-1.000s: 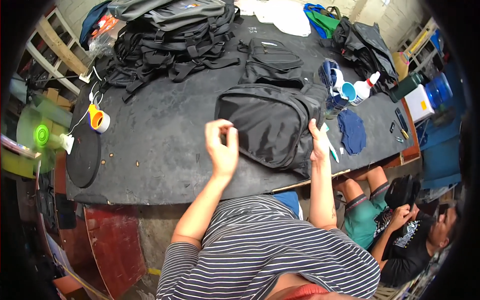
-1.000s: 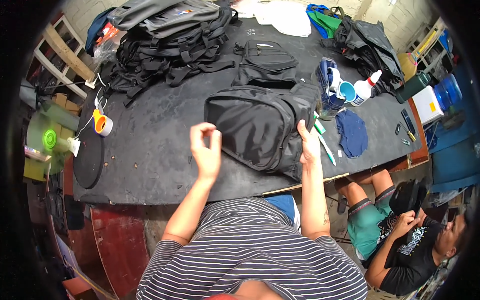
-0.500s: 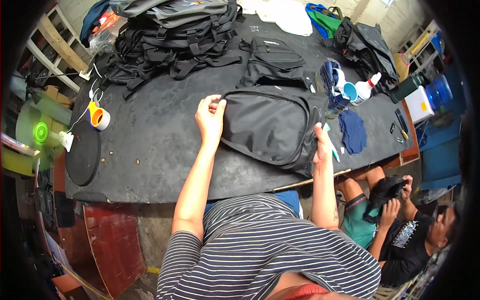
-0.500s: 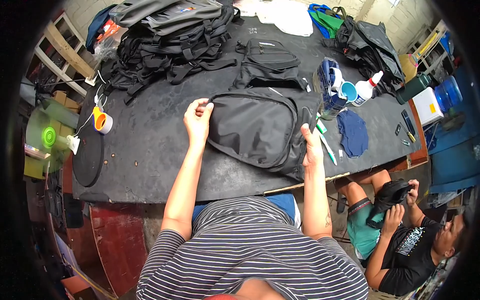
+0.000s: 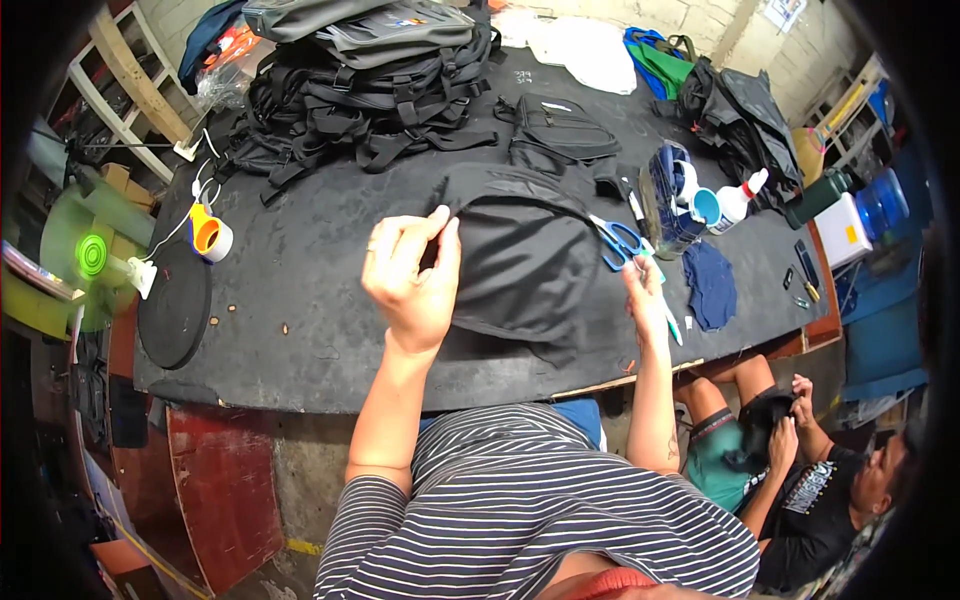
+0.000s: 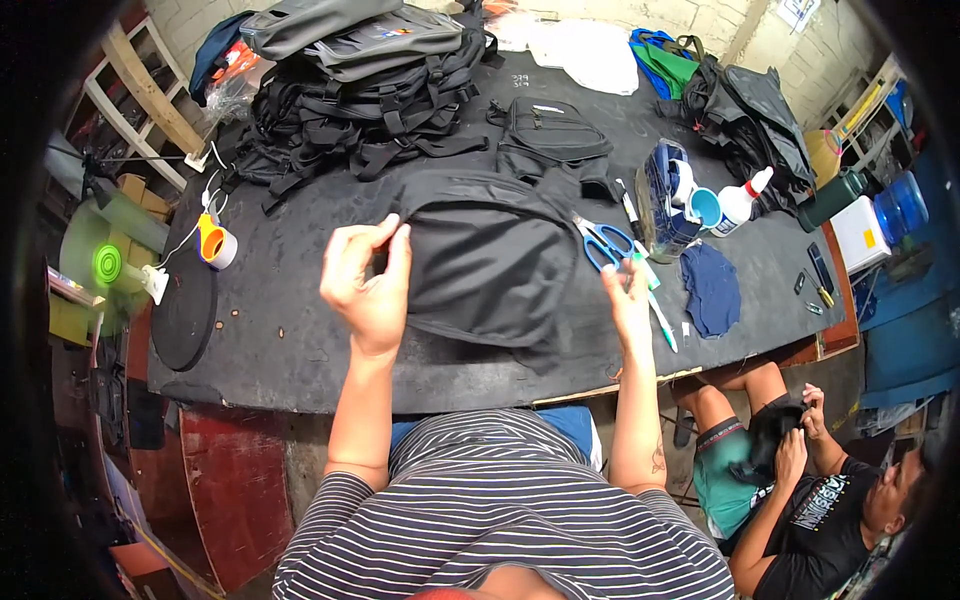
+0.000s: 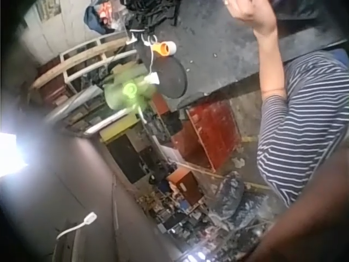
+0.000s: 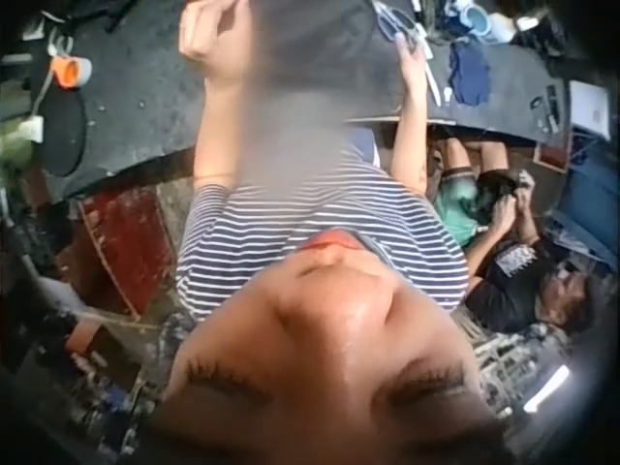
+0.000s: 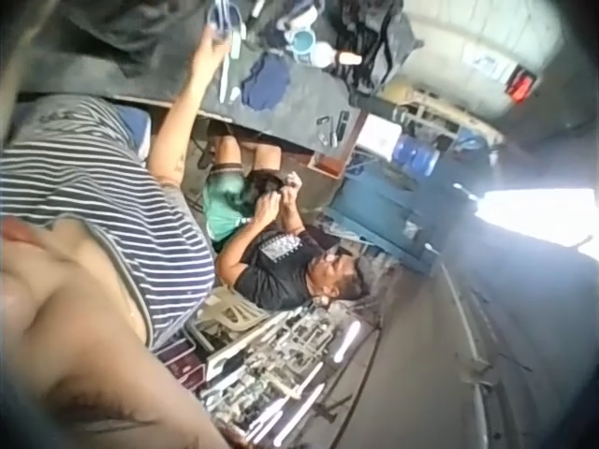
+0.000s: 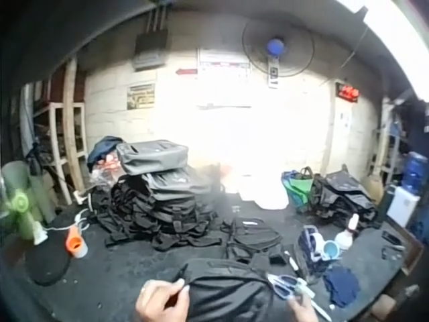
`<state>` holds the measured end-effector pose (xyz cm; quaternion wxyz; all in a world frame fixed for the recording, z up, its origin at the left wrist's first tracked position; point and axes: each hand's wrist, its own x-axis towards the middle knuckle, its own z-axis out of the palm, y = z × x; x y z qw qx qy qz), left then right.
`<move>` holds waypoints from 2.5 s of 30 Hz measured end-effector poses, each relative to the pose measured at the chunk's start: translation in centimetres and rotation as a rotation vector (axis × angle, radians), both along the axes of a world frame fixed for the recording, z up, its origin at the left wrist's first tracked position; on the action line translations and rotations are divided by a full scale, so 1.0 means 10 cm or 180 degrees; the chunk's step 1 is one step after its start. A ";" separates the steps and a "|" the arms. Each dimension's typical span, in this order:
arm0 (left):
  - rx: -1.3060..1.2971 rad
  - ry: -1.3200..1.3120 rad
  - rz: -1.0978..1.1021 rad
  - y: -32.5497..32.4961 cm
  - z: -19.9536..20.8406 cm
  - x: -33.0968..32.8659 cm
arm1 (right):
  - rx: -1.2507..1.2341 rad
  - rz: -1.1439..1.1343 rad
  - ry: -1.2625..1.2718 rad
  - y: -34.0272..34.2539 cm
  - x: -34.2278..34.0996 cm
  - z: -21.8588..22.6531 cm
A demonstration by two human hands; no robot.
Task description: Trimming excess threads and inspecting black fabric pouches at a workbench.
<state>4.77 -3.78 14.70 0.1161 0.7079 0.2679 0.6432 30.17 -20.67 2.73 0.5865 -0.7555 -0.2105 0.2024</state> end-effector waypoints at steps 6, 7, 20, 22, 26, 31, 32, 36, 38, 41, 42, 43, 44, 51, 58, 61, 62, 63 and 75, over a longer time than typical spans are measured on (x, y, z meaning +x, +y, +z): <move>0.0627 0.0617 0.0305 -0.25 0.33 0.04 | 0.0826 0.0853 -0.1782 0.23 -0.58 1.11; 0.0526 0.0673 0.0189 -0.29 0.30 0.09 | 0.0714 0.0907 -0.2059 0.28 -0.77 1.37; 0.0146 0.0956 0.0167 -0.51 0.25 0.14 | 0.0774 0.0807 -0.2814 0.52 -1.20 1.58; 0.0128 0.0940 0.0175 -0.50 0.25 0.15 | 0.0830 0.0776 -0.2821 0.52 -1.20 1.58; 0.0251 0.0969 0.0240 -0.50 0.25 0.16 | 0.0696 0.0569 -0.2837 0.49 -1.20 1.62; 0.0029 0.1023 0.0118 -0.55 0.25 0.16 | 0.0565 0.0647 -0.3069 0.52 -1.27 1.65; 0.0016 0.1028 0.0111 -0.55 0.25 0.16 | 0.0553 0.0632 -0.3112 0.53 -1.28 1.66; -0.0016 0.1044 0.0119 -0.53 0.23 0.17 | 0.0614 0.0619 -0.3139 0.55 -1.30 1.63; -0.0025 0.1028 0.0126 -0.53 0.23 0.17 | 0.0672 0.0600 -0.3155 0.56 -1.30 1.61; -0.0052 0.1002 0.0089 -0.53 0.23 0.17 | 0.0706 0.0575 -0.3140 0.58 -1.30 1.57; -0.0053 0.1004 0.0092 -0.53 0.23 0.17 | 0.0706 0.0578 -0.3138 0.58 -1.30 1.57; -0.0053 0.0983 0.0088 -0.52 0.23 0.17 | 0.0723 0.0573 -0.3150 0.58 -1.30 1.57; -0.0055 0.0964 0.0086 -0.52 0.22 0.16 | 0.0740 0.0570 -0.3159 0.59 -1.30 1.56; -0.0215 0.0970 -0.0024 -0.51 0.31 0.11 | 0.1072 0.0539 -0.2610 0.63 -1.18 1.47; -0.0151 0.1080 0.0043 -0.27 0.30 0.10 | 0.1708 0.1240 -0.0804 0.77 -1.23 1.17; -0.0172 0.0946 0.0062 -0.19 0.27 0.13 | 0.1939 0.1100 -0.1469 0.85 -1.29 1.11; -0.0172 0.0949 0.0065 -0.16 0.26 0.13 | 0.1790 0.1018 -0.1635 0.85 -1.29 1.10; -0.0330 0.0868 -0.0036 -0.14 0.26 0.12 | 0.1639 0.0934 -0.1800 0.85 -1.30 1.09; -0.1434 0.0455 -0.0713 -0.05 0.16 0.13 | 0.2250 0.0108 -0.2405 1.13 -1.37 0.78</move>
